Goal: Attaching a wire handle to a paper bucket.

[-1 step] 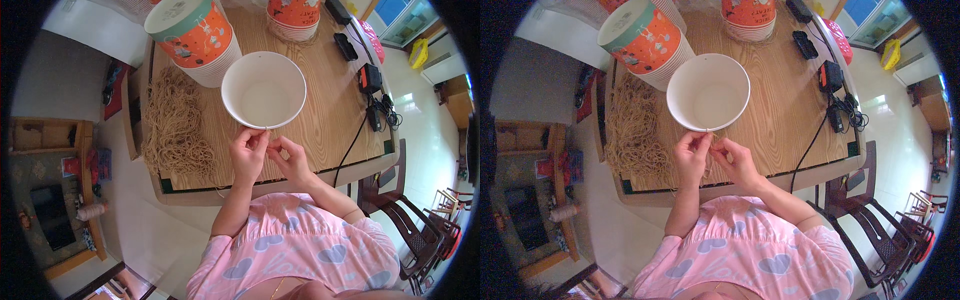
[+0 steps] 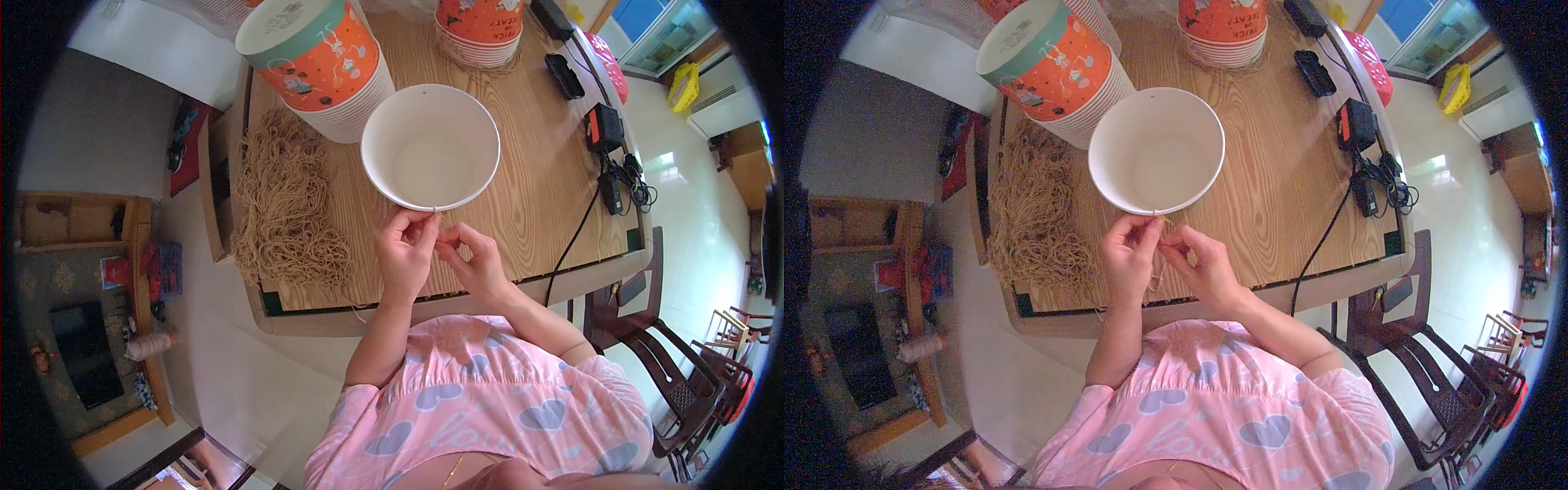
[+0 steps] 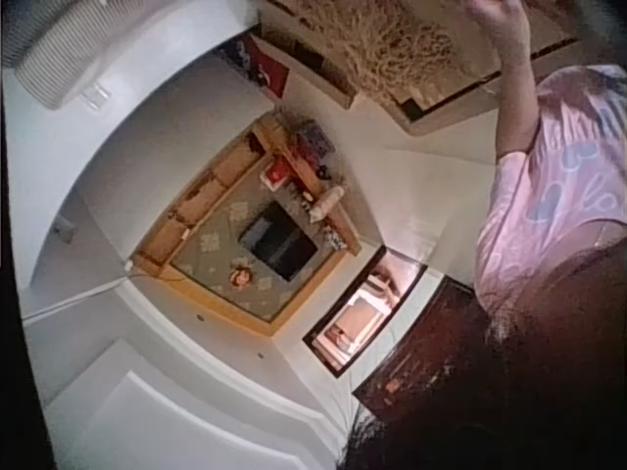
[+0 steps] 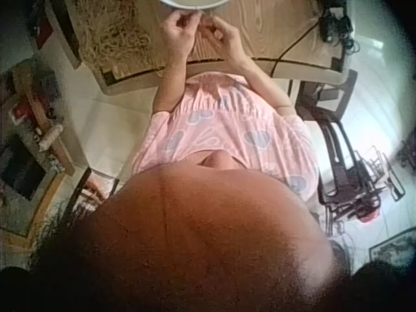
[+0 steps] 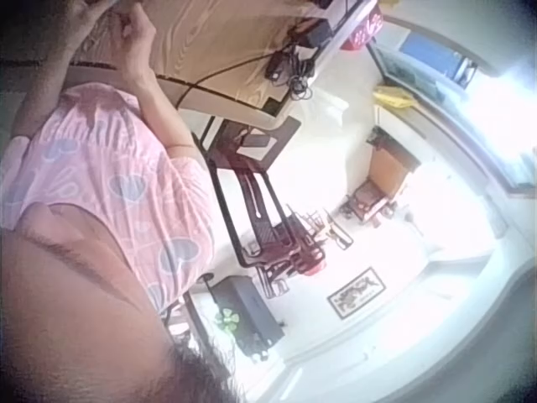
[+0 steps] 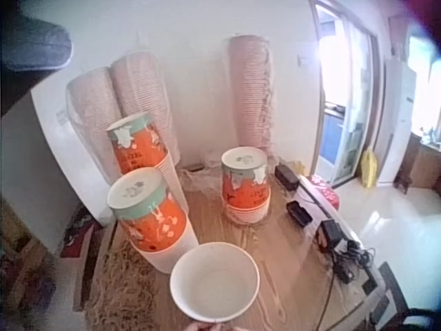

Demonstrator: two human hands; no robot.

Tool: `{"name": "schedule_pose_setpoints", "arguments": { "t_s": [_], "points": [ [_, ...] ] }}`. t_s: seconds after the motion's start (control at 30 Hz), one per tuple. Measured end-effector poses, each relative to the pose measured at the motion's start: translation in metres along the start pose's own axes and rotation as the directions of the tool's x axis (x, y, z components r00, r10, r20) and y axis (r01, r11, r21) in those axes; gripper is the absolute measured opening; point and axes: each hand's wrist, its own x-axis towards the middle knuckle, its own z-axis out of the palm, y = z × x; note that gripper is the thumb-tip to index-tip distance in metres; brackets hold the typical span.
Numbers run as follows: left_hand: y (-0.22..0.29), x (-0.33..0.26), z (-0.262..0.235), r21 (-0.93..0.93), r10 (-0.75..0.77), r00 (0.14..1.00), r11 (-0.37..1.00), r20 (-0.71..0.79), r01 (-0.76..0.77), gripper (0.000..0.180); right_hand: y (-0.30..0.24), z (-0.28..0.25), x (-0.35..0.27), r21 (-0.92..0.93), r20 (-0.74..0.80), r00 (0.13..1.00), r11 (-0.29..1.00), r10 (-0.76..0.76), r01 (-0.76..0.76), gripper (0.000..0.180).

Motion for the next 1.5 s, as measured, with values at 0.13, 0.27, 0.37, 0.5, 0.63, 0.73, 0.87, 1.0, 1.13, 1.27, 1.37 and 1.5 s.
{"name": "schedule_pose_setpoints", "arguments": {
  "t_s": [0.13,0.27,0.37,0.5,0.63,0.73,0.87,1.0,1.13,1.27,1.37,1.5],
  "points": [
    [0.001,-0.001,-0.003,-0.005,-0.012,1.000,1.000,0.003,0.012,0.007,0.006,0.001,0.002,0.167,-0.098,0.987,0.979,0.131,-0.114,0.011],
    [0.010,-0.002,-0.004,0.026,-0.057,0.997,0.998,0.047,0.056,0.009,0.009,-0.002,0.013,0.305,-0.173,0.972,0.947,0.158,-0.099,0.012],
    [0.009,-0.003,-0.003,-0.018,-0.061,0.998,0.998,0.031,0.061,0.009,0.007,-0.002,0.017,0.289,-0.074,0.985,0.948,0.158,-0.131,0.011],
    [0.008,-0.002,-0.003,-0.048,-0.061,0.998,0.997,0.023,0.062,0.008,0.011,-0.001,0.017,0.240,-0.110,0.990,0.969,0.088,-0.059,0.008],
    [0.005,-0.003,-0.008,-0.013,-0.066,0.997,0.998,0.034,0.066,0.008,0.012,0.000,0.015,0.123,-0.147,0.989,0.992,-0.016,0.035,0.006],
    [0.009,-0.003,-0.007,0.030,-0.007,1.000,1.000,-0.023,0.008,0.008,0.010,-0.003,0.020,0.042,-0.203,0.976,0.996,-0.074,0.084,0.006],
    [0.009,-0.005,-0.007,-0.017,-0.002,0.997,1.000,-0.081,0.000,0.007,0.004,-0.005,0.023,0.014,-0.203,0.973,0.993,-0.111,0.116,0.006],
    [0.010,-0.002,-0.011,-0.047,-0.068,0.997,0.997,-0.026,0.067,0.007,0.006,-0.006,0.023,0.065,-0.193,0.979,0.995,-0.061,0.075,0.009],
    [0.012,-0.001,-0.012,-0.048,-0.107,0.994,0.993,0.016,0.108,0.009,0.013,-0.002,0.017,0.145,-0.170,0.985,0.989,0.008,0.017,0.014],
    [0.010,-0.003,-0.008,-0.054,-0.083,0.996,0.995,0.014,0.084,0.012,0.022,0.010,0.007,0.239,-0.108,0.994,0.971,0.011,0.015,0.017],
    [0.008,-0.004,-0.007,-0.043,-0.078,0.997,0.996,0.017,0.078,0.012,0.025,0.016,0.002,0.283,-0.006,1.000,0.959,0.029,-0.026,0.015],
    [0.008,-0.004,-0.006,-0.059,-0.131,0.991,0.990,0.012,0.132,0.010,0.016,0.013,-0.006,0.372,0.200,0.949,0.877,0.245,-0.304,0.014]
  ]
}}
